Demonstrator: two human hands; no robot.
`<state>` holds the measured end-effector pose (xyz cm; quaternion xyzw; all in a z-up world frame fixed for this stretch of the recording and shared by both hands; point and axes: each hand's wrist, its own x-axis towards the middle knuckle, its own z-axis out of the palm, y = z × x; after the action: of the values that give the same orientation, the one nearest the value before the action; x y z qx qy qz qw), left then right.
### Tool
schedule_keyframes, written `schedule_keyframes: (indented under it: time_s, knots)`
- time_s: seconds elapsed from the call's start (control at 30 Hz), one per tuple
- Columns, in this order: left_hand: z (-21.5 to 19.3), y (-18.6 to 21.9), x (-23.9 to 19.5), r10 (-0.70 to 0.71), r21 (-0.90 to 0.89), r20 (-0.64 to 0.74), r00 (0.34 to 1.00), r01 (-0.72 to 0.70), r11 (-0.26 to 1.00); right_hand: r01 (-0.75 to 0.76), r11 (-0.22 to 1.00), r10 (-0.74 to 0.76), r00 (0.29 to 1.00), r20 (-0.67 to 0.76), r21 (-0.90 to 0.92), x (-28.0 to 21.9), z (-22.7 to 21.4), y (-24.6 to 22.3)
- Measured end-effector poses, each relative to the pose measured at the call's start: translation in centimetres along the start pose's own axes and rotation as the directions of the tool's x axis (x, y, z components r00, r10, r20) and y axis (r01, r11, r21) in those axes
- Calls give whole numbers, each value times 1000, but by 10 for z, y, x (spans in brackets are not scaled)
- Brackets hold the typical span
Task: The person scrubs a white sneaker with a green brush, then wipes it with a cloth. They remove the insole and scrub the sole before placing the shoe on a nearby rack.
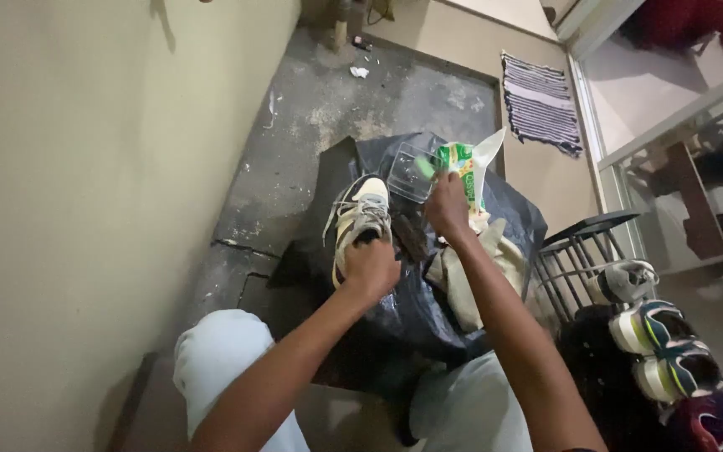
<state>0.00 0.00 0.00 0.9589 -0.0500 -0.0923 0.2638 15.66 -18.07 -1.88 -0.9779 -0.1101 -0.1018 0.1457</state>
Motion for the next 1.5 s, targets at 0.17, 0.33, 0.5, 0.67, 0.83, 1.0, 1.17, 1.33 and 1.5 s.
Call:
schedule_keyframes:
  time_s: [0.17,0.33,0.5,0.67,0.83,1.0,1.17,1.33,1.5]
  knots:
    - [-11,-1,0,-87,-75,87,992,94,993,-41,999,41,999,3,-4,5,5,7]
    - [-16,-8,-2,-97,-159,106,990,113,981,-82,995,79,995,52,64,11,7,5]
    - [-30,-4,-15,-99,-283,111,989,127,951,-89,990,83,995,50,111,0,-23,-22]
    - [-90,12,-36,-80,-426,141,987,133,895,-101,993,97,993,70,58,5,-11,-9]
    - [-77,5,-16,-136,-769,236,962,271,579,-60,997,63,996,67,-47,12,6,7]
    - [-4,0,27,-300,-789,454,839,222,-573,-37,999,36,998,42,14,20,24,20]
    - [-30,22,7,-321,-823,395,861,177,-539,-68,994,66,997,28,80,1,-16,-16]
    - [-40,33,-2,-453,-868,292,842,34,-495,-28,989,28,1000,-1,147,1,-10,-8]
    - [-23,14,6,-276,-798,292,916,74,-599,-74,915,106,993,-60,396,-16,-38,-27]
